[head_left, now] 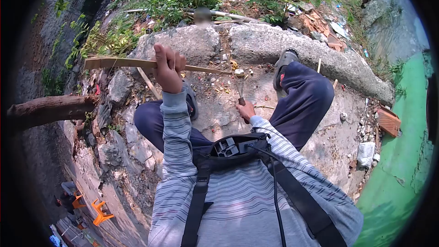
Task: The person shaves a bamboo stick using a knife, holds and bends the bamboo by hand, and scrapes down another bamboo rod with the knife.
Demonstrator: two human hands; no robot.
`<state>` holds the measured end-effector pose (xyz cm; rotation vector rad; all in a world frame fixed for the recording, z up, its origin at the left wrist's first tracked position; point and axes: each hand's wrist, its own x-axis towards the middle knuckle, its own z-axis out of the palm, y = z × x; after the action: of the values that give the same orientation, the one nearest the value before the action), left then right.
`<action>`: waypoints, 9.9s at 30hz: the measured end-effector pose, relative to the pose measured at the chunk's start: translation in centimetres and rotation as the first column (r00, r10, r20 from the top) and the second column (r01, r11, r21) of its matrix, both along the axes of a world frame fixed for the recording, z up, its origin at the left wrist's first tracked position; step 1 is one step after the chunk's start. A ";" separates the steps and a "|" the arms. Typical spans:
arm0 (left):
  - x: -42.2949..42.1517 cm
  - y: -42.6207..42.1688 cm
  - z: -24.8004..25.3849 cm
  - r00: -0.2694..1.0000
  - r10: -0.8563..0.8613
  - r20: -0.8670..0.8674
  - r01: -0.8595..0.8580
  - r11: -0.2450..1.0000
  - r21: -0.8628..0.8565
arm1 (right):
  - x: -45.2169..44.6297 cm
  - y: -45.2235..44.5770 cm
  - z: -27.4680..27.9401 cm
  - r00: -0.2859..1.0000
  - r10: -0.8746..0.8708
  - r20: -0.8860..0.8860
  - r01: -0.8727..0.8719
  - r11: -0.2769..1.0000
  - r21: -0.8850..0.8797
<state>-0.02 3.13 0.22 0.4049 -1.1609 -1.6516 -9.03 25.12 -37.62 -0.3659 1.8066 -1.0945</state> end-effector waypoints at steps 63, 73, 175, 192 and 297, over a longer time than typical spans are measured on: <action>-1.4 -7.1 0.8 0.992 -0.116 0.053 0.117 0.993 -0.017 | 1.9 2.0 8.4 0.895 -0.135 0.425 0.147 0.989 0.006; -1.5 -6.4 1.2 0.995 -0.071 0.074 0.072 0.997 -0.002 | 0.9 1.9 5.4 0.855 -0.329 0.401 0.234 0.935 0.267; 7.1 -9.2 4.3 0.990 0.079 -0.119 -0.070 0.995 0.072 | -1.8 0.8 2.8 0.808 -0.363 0.464 0.298 0.931 0.209; 4.3 -6.6 3.1 1.000 -0.007 0.021 0.005 0.997 0.072 | -7.5 -3.9 25.4 0.975 0.023 0.221 0.022 0.980 -0.199; -3.6 -1.6 -4.2 0.487 -0.724 0.488 0.840 0.542 -0.033 | -6.2 -9.1 30.4 0.871 0.482 0.094 -0.328 0.714 -0.618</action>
<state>-3.59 1.50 -3.94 -0.0023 -2.1167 -2.2052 -15.25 16.03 -7.17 -0.9135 1.0462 -1.2863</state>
